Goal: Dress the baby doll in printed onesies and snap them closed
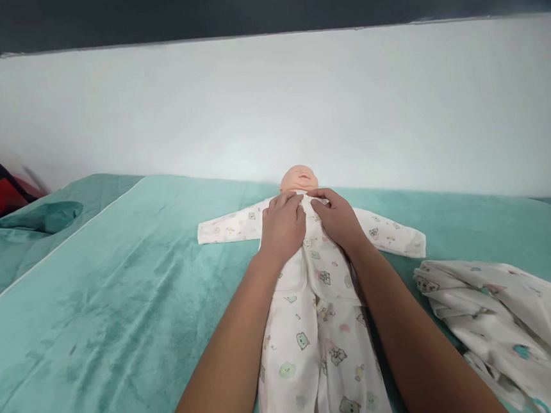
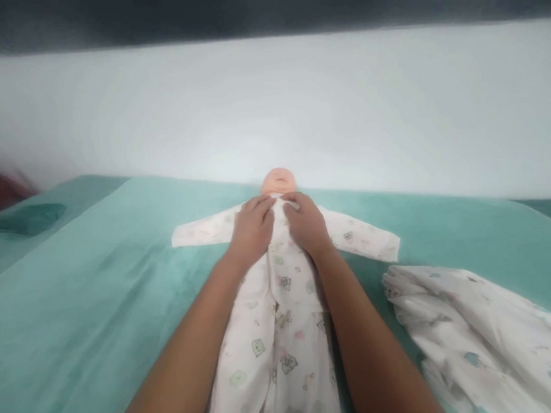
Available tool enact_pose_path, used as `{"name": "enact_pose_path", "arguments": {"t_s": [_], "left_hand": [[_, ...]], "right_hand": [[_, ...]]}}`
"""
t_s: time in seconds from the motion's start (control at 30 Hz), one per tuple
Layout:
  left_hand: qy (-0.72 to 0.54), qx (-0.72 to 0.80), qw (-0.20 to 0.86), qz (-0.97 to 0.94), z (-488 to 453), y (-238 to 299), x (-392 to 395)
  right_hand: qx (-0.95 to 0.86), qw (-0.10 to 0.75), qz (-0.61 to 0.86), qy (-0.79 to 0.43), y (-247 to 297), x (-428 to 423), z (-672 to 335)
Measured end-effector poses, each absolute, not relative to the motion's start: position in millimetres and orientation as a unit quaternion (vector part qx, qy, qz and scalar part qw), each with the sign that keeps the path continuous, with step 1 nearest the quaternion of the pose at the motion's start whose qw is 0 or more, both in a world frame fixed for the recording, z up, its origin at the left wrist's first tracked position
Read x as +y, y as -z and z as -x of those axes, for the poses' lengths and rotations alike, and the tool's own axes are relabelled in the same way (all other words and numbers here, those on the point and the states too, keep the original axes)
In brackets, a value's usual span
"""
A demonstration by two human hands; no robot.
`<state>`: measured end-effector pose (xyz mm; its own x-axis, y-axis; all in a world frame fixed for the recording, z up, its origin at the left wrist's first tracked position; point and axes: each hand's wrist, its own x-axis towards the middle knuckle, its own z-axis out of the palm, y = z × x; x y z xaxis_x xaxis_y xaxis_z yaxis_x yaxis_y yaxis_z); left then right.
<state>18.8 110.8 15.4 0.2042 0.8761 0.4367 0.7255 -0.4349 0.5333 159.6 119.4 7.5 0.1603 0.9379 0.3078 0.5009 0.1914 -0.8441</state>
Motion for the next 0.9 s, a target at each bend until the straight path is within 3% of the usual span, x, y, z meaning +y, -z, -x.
{"name": "enact_pose_path", "arguments": {"t_s": [0.53,0.9], "left_hand": [[-0.348,0.513,0.072,-0.781,-16.0,-19.3,104.2],[-0.343,0.524,0.076,-0.776,-17.6,-18.1,105.2]], "right_hand": [[-0.583,0.486,0.619,-0.202,-11.2,114.2,-154.1],[-0.596,0.544,0.566,-0.168,-6.1,113.9,-153.6]]}}
